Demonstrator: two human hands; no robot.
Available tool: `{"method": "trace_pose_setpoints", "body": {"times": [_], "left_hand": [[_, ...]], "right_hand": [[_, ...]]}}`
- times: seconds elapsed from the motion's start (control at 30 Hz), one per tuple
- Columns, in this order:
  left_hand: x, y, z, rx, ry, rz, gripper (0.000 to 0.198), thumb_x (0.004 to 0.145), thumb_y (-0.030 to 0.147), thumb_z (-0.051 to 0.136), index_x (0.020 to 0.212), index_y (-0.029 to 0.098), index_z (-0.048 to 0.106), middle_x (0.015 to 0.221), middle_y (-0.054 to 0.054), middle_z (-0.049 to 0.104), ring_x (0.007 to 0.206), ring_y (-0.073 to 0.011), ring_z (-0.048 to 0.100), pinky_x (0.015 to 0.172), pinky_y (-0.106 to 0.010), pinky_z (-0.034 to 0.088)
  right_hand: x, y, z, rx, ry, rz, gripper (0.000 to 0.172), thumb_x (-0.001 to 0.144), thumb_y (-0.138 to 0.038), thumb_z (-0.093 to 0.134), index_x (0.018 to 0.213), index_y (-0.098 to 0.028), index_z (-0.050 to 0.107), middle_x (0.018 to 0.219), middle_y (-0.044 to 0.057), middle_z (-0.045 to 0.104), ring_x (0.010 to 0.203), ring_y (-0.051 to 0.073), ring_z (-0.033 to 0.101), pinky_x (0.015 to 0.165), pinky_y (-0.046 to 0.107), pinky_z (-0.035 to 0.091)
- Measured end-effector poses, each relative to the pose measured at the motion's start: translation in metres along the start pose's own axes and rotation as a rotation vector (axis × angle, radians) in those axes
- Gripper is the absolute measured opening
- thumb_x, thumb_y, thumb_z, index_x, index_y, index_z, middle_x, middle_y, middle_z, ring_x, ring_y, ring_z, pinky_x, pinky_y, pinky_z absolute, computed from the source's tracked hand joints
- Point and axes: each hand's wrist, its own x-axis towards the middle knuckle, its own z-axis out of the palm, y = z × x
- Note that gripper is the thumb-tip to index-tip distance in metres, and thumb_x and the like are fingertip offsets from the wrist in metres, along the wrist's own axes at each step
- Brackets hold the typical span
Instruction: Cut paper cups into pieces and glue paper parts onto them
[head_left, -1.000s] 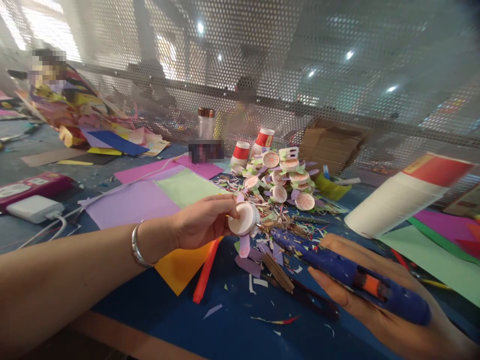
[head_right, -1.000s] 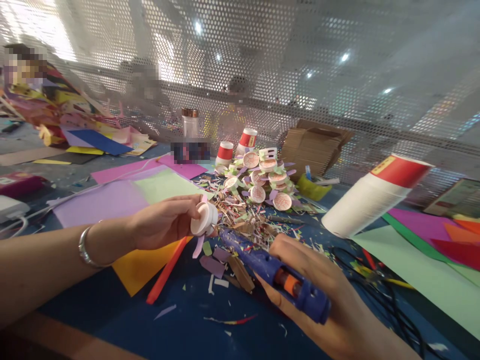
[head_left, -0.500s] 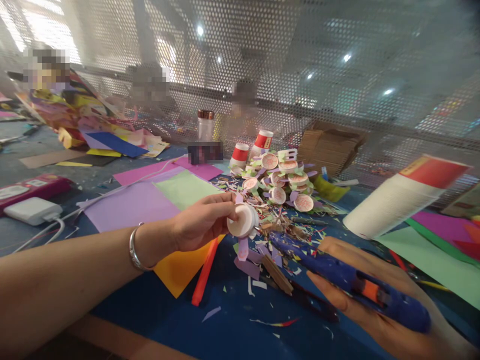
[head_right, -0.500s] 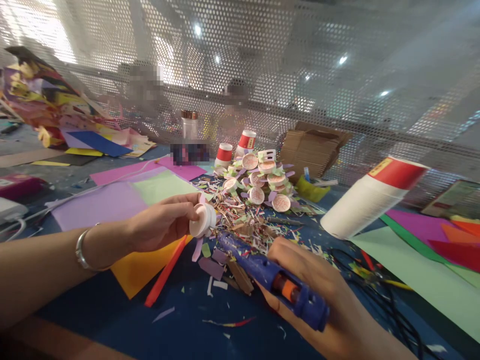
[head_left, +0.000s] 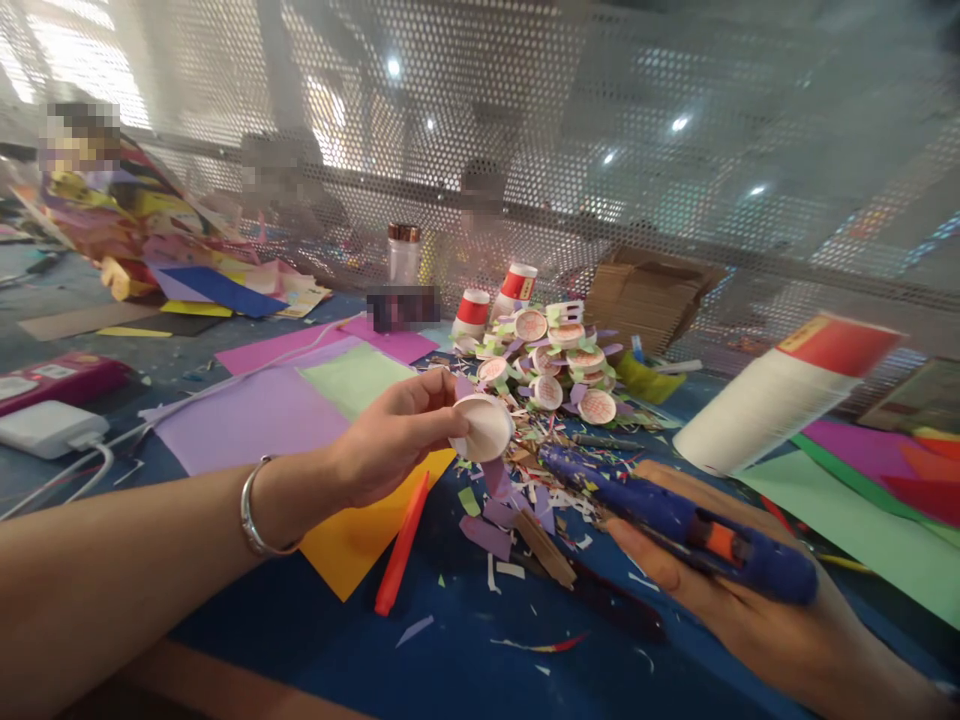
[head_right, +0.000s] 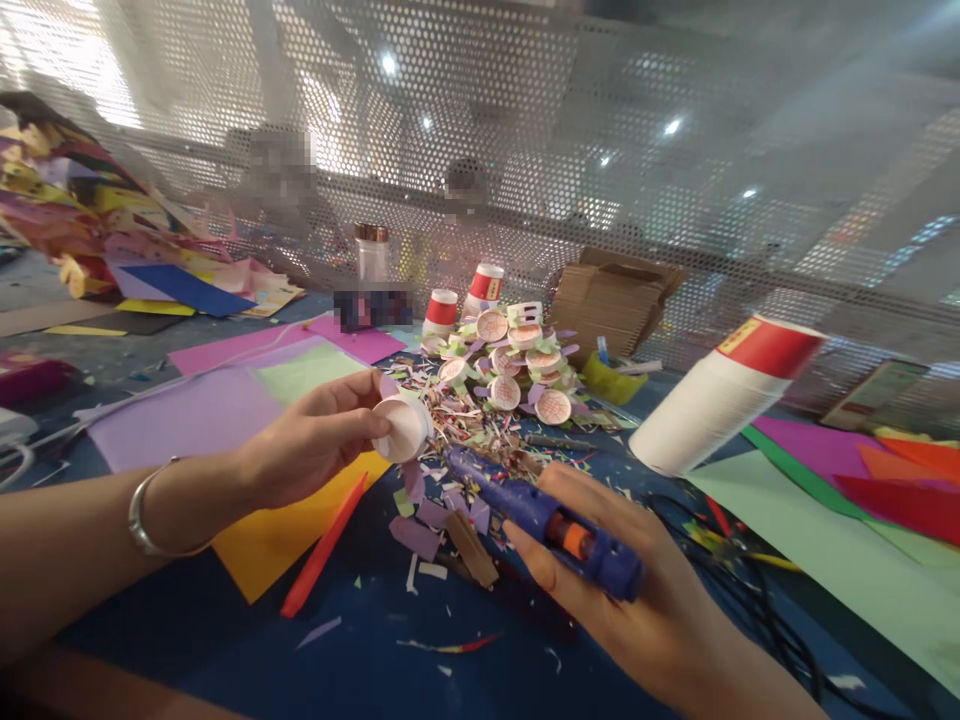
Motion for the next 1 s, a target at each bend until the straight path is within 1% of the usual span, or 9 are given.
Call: {"method": "trace_pose_setpoints", "body": {"times": [0.1, 0.17, 0.23, 0.3, 0.53, 0.7, 0.77, 0.83, 1.0], "left_hand": [[0.000, 0.000, 0.001, 0.010, 0.024, 0.087, 0.019, 0.078, 0.019, 0.073, 0.083, 0.016, 0.055, 0.080, 0.000, 0.063, 0.076, -0.0134, 0.061, 0.075, -0.028, 0.045], [0.001, 0.000, 0.002, -0.028, 0.070, 0.110, 0.019, 0.077, 0.018, 0.074, 0.083, 0.017, 0.056, 0.082, 0.000, 0.064, 0.078, -0.0134, 0.062, 0.076, -0.028, 0.046], [0.002, 0.000, 0.002, -0.089, 0.105, 0.090, 0.019, 0.077, 0.016, 0.074, 0.084, 0.017, 0.056, 0.086, -0.001, 0.066, 0.082, -0.0146, 0.063, 0.078, -0.028, 0.048], [0.003, 0.001, 0.000, -0.132, 0.121, 0.046, 0.018, 0.077, 0.015, 0.074, 0.084, 0.017, 0.057, 0.088, -0.002, 0.067, 0.085, -0.0158, 0.065, 0.079, -0.028, 0.049], [0.009, 0.012, -0.003, -0.237, 0.218, -0.159, 0.002, 0.082, 0.014, 0.060, 0.080, 0.015, 0.061, 0.085, -0.004, 0.067, 0.079, -0.0163, 0.064, 0.076, -0.031, 0.052], [0.010, 0.018, -0.006, -0.291, 0.177, -0.223, 0.018, 0.086, 0.015, 0.049, 0.070, 0.014, 0.058, 0.070, -0.003, 0.063, 0.060, -0.0133, 0.060, 0.064, -0.027, 0.050], [0.010, 0.018, -0.007, -0.306, 0.141, -0.226, 0.021, 0.087, 0.016, 0.046, 0.070, 0.014, 0.059, 0.066, -0.003, 0.063, 0.056, -0.0125, 0.059, 0.062, -0.027, 0.051], [0.009, 0.017, -0.008, -0.301, 0.116, -0.233, 0.023, 0.088, 0.018, 0.046, 0.071, 0.015, 0.060, 0.062, -0.002, 0.062, 0.052, -0.0122, 0.058, 0.061, -0.026, 0.051], [0.006, 0.018, -0.007, -0.284, 0.137, -0.279, 0.020, 0.089, 0.021, 0.048, 0.072, 0.016, 0.058, 0.058, -0.001, 0.062, 0.047, -0.0116, 0.058, 0.058, -0.025, 0.052]], "right_hand": [[0.013, -0.008, -0.001, 0.032, -0.019, 0.062, 0.030, 0.090, -0.042, 0.065, 0.113, -0.024, 0.066, 0.104, 0.011, 0.076, 0.087, 0.028, 0.076, 0.081, 0.039, 0.063], [0.024, -0.017, -0.003, 0.040, -0.035, 0.050, 0.021, 0.090, -0.038, 0.065, 0.105, -0.023, 0.066, 0.091, 0.008, 0.075, 0.075, 0.023, 0.074, 0.071, 0.034, 0.062], [0.033, -0.025, -0.005, 0.085, -0.078, 0.006, 0.008, 0.092, -0.031, 0.063, 0.094, -0.023, 0.063, 0.082, 0.004, 0.070, 0.068, 0.019, 0.069, 0.065, 0.029, 0.058], [0.039, -0.030, -0.007, 0.147, -0.129, -0.020, 0.008, 0.094, -0.023, 0.059, 0.086, -0.024, 0.057, 0.077, 0.002, 0.064, 0.067, 0.015, 0.063, 0.063, 0.026, 0.054], [0.040, -0.018, -0.011, 0.104, -0.038, -0.076, 0.013, 0.093, -0.016, 0.061, 0.100, -0.025, 0.055, 0.089, 0.002, 0.059, 0.077, 0.016, 0.058, 0.069, 0.028, 0.047], [0.043, 0.008, -0.021, -0.140, 0.000, -0.054, 0.010, 0.096, -0.032, 0.058, 0.098, -0.025, 0.052, 0.088, 0.003, 0.058, 0.075, 0.019, 0.060, 0.068, 0.032, 0.046], [0.042, 0.023, -0.023, -0.267, -0.059, -0.027, 0.017, 0.097, -0.041, 0.054, 0.093, -0.025, 0.052, 0.087, 0.003, 0.059, 0.075, 0.022, 0.062, 0.063, 0.033, 0.046], [0.040, 0.036, -0.024, -0.408, -0.184, 0.037, 0.022, 0.096, -0.046, 0.052, 0.093, -0.024, 0.054, 0.091, 0.005, 0.063, 0.074, 0.024, 0.064, 0.058, 0.033, 0.045], [0.039, 0.050, -0.021, -0.644, -0.376, 0.118, 0.011, 0.086, -0.030, 0.056, 0.094, -0.023, 0.057, 0.097, 0.009, 0.065, 0.079, 0.030, 0.067, 0.050, 0.032, 0.038]]}}
